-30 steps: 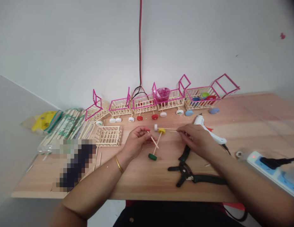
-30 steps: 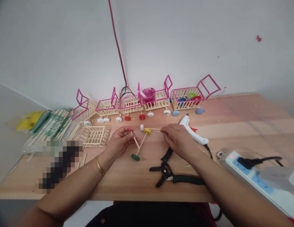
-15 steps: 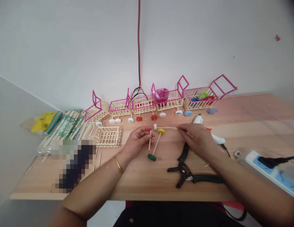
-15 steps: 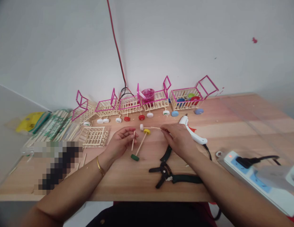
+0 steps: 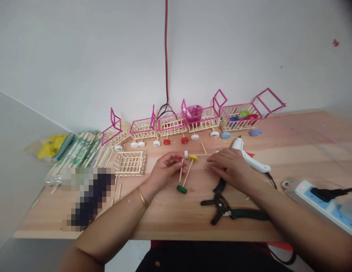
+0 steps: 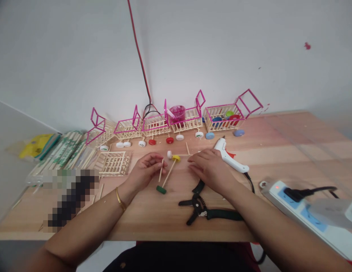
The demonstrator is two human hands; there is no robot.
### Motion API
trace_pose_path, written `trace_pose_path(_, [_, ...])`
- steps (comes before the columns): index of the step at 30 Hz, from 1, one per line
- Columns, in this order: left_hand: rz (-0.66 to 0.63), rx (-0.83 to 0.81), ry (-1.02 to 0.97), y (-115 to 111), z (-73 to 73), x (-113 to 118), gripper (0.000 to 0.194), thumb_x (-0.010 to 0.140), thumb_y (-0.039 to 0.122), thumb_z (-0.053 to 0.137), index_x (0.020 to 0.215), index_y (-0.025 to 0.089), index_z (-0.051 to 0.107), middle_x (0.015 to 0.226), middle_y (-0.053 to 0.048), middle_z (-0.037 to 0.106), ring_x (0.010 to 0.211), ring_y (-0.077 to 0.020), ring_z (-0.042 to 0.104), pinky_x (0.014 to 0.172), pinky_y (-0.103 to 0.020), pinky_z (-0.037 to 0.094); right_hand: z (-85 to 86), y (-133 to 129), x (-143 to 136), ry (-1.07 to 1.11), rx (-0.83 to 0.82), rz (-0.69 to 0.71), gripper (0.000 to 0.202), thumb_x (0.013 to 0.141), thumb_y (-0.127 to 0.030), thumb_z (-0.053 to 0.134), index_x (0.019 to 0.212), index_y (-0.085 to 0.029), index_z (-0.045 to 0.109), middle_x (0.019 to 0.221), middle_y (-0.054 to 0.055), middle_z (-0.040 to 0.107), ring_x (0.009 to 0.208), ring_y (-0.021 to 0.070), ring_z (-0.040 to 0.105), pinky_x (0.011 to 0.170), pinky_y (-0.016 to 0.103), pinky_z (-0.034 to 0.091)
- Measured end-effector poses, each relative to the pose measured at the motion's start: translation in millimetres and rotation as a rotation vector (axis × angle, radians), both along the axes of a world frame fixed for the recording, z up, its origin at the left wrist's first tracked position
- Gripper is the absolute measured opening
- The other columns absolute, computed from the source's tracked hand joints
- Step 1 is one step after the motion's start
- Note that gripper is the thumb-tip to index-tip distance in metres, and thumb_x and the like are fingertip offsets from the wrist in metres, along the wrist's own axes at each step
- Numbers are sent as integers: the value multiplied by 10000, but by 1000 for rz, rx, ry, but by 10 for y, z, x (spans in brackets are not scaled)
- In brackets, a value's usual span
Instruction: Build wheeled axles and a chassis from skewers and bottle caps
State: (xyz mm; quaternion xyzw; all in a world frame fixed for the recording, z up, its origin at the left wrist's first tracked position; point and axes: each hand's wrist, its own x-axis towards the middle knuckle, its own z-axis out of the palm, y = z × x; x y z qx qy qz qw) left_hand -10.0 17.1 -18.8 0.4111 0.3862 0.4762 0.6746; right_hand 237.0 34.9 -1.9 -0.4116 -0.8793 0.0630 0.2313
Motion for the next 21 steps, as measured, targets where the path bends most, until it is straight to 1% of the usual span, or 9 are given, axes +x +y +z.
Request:
trace_pose_path(4, [15, 4, -11, -4, -8, 1, 253, 725, 218, 716, 920, 156, 567, 793, -23, 688, 623, -128, 664, 630, -247, 520, 26, -4, -15, 32, 11, 0, 138, 885, -273, 537, 930, -191, 639, 926, 54, 694, 899, 216, 596, 821, 392, 387])
trace_pose_path(7, [30, -7, -9, -6, -14, 6, 205, 732, 221, 703, 886, 139, 595, 794, -29, 686, 630, -133, 670, 632, -251, 527, 27, 11, 3, 59, 28, 3, 133, 887, -265, 529, 911, -194, 639, 901, 51, 696, 877, 211, 607, 817, 390, 401])
trace_pose_path(9, [30, -24, -5, -4, -14, 8, 183, 738, 227, 694, 869, 128, 613, 814, -39, 687, 645, -135, 673, 641, -252, 531, 36, 20, 31, 89, 44, 5, 129, 886, -259, 526, 897, -194, 637, 866, 50, 698, 839, 203, 618, 788, 370, 423])
trace_pose_path(11, [28, -36, -3, -1, -11, 9, 199, 737, 234, 691, 893, 129, 624, 853, -51, 690, 671, -143, 678, 649, -257, 535, 67, 22, 70, 126, 61, -22, 130, 885, -264, 525, 889, -198, 637, 848, 44, 700, 802, 191, 626, 756, 342, 444])
trace_pose_path(13, [38, -34, 12, 1, -5, 10, 224, 725, 233, 699, 914, 135, 629, 882, -56, 689, 688, -145, 678, 645, -255, 537, 124, 17, 121, 166, 73, -101, 129, 880, -275, 532, 894, -206, 640, 832, 30, 702, 761, 176, 630, 716, 311, 459])
trace_pose_path(15, [57, -17, 56, 0, 2, 15, 246, 702, 228, 717, 915, 139, 630, 883, -54, 685, 681, -139, 669, 623, -246, 533, 201, 5, 180, 210, 83, -216, 130, 870, -288, 544, 900, -214, 647, 805, 14, 699, 716, 162, 627, 665, 282, 464])
trace_pose_path(19, [94, 26, 168, -20, 20, 32, 274, 662, 232, 742, 891, 142, 622, 823, -33, 673, 637, -111, 631, 593, -221, 514, 371, -36, 293, 314, 111, -422, 162, 840, -333, 575, 908, -217, 666, 742, -2, 686, 598, 133, 605, 592, 252, 455])
trace_pose_path(21, [96, 53, 226, -40, 39, 36, 259, 686, 258, 726, 895, 147, 620, 769, -17, 661, 611, -96, 609, 584, -208, 499, 445, -66, 333, 338, 119, -510, 184, 830, -361, 582, 891, -214, 675, 653, -7, 652, 548, 131, 578, 557, 250, 439])
